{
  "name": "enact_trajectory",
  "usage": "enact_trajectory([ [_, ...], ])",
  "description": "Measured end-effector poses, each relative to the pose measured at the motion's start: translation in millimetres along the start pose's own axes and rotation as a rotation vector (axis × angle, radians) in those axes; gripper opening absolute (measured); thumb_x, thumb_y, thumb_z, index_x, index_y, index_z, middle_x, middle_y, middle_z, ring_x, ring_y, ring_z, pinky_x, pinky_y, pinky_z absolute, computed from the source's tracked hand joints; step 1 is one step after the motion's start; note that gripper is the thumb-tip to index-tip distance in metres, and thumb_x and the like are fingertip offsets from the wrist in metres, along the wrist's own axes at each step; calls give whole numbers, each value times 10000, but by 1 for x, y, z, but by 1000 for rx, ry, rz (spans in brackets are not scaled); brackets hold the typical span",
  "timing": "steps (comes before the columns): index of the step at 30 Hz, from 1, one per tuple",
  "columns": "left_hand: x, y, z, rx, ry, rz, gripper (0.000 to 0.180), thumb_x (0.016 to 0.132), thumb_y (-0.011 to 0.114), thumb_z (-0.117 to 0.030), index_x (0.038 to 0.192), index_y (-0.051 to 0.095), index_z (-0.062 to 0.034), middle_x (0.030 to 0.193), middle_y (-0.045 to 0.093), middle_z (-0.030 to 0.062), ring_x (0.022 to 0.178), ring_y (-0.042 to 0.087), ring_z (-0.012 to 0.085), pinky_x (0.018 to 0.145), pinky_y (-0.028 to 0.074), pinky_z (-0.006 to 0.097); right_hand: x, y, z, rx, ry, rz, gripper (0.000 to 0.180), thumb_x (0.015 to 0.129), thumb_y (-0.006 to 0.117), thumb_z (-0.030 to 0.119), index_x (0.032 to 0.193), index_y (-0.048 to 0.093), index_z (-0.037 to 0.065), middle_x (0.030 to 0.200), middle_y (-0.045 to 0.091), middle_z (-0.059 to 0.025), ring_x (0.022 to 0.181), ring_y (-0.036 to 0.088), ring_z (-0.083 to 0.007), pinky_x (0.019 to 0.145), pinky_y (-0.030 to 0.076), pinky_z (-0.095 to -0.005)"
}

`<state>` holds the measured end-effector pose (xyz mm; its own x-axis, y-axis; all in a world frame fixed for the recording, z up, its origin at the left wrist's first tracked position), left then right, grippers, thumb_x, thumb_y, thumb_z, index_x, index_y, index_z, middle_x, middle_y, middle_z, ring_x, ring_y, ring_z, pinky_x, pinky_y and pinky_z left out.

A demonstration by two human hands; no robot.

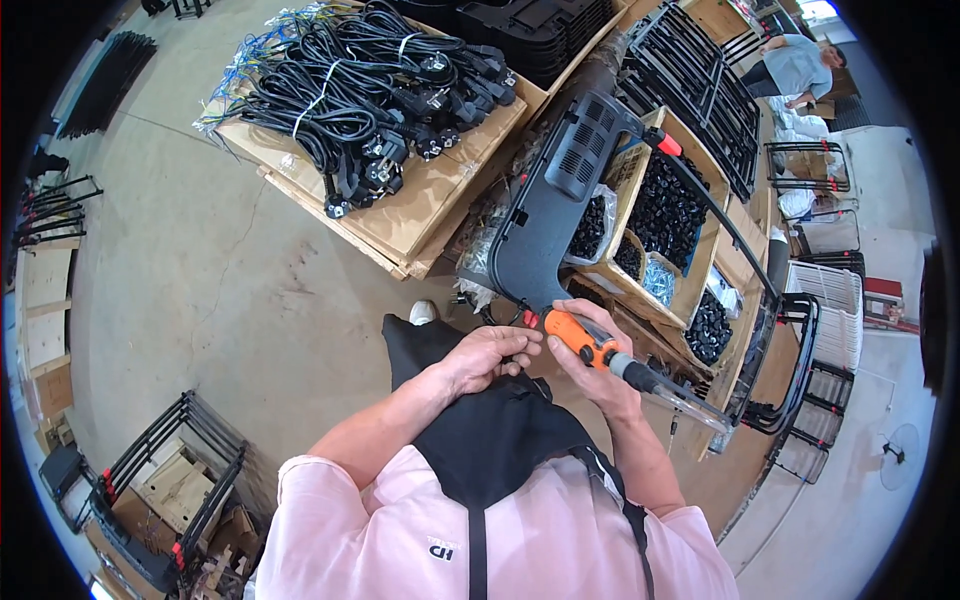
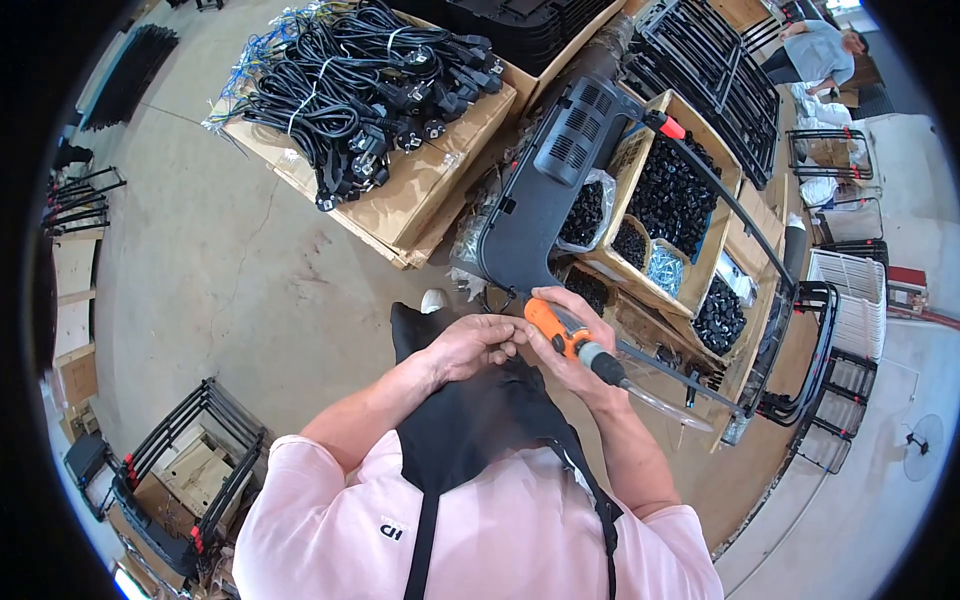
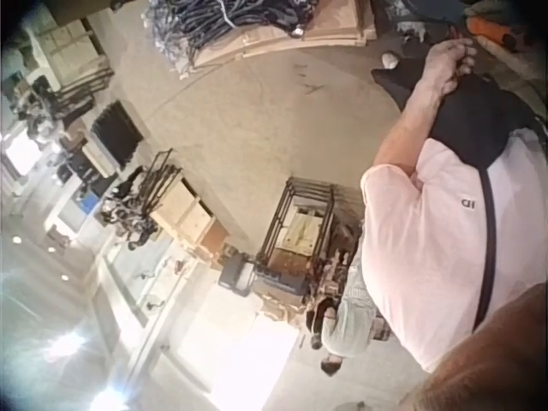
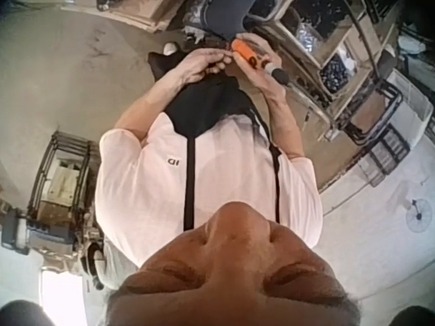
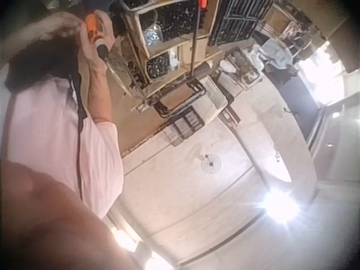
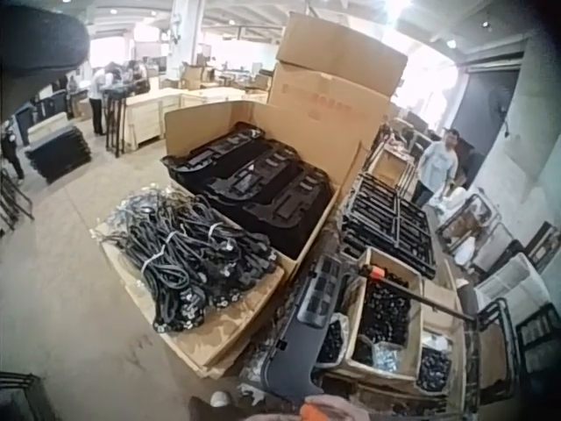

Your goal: Assembling the housing and internal components of an outdoor power tool on a factory floor.

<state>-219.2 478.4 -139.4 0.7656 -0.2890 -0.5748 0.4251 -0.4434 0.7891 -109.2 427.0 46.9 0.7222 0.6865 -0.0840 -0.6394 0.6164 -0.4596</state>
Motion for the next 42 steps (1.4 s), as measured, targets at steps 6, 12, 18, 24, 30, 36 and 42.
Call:
enact_trajectory([
  [6, 5, -9, 6, 104, 25, 123, 189, 1132, 534, -160, 1231, 635, -34, 1067, 743, 58, 781, 670, 99, 631, 548, 226, 13, 15, 9, -100, -76, 82, 376, 884, 814, 57, 1235, 682, 34, 1290, 722, -136, 1122, 709, -216, 990, 566, -356],
  [12, 1, -9, -2, -10, -3, -1, 203, 1137, 543, -223, 1197, 612, -42, 1016, 745, 83, 714, 632, 96, 571, 505, 222, 18, 10, 8, -78, -62, 25, 359, 850, 844, 104, 1177, 706, 46, 1222, 751, -143, 1070, 760, -252, 934, 610, -359],
  [18, 2, -12, -7, 13, 30, -1, 242, 1142, 537, -280, 1138, 635, -58, 993, 732, 50, 716, 584, 114, 588, 455, 243, 17, 12, -2, -26, -15, 29, 373, 864, 837, 108, 1207, 701, 51, 1247, 744, -128, 1098, 749, -238, 965, 599, -362],
  [24, 1, -11, -19, -84, 64, -86, 254, 1130, 561, -336, 1078, 628, -97, 877, 657, 6, 664, 524, 110, 566, 414, 242, 17, 8, 0, -67, 53, 39, 491, 869, 834, 86, 1328, 663, 61, 1240, 748, -123, 1121, 741, -239, 1001, 578, -354],
  [30, 7, -9, -40, -228, 163, -118, 256, 1135, 545, -360, 1081, 602, -116, 879, 598, -26, 704, 524, 97, 597, 419, 242, 11, 6, -2, -19, 39, 29, 514, 880, 821, 43, 1356, 628, 20, 1287, 735, -127, 1141, 709, -193, 1024, 561, -345],
  [36, 5, -17, -52, -296, 218, -207, 251, 1118, 587, -333, 1050, 620, -94, 848, 638, 12, 653, 553, 123, 525, 430, 256, 23, -12, 30, 50, -60, 2, 499, 877, 823, 43, 1338, 635, 13, 1285, 737, -132, 1146, 722, -204, 1034, 568, -349],
  [42, 12, 2, -61, -398, 164, -130, 231, 1123, 577, -315, 1087, 614, -90, 858, 603, 10, 668, 532, 121, 550, 434, 247, 30, -12, 23, 140, -73, -3, 500, 874, 827, 43, 1332, 628, 9, 1300, 731, -137, 1152, 719, -207, 1039, 566, -355],
])
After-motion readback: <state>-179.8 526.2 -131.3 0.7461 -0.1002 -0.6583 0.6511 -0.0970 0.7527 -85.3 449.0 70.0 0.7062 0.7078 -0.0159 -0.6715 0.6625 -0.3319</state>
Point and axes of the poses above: each hand's wrist, its own x-axis towards the middle knuckle, its own y-axis out of the palm, z = x × y, the point moved 10 cm from there along x, towards the middle knuckle
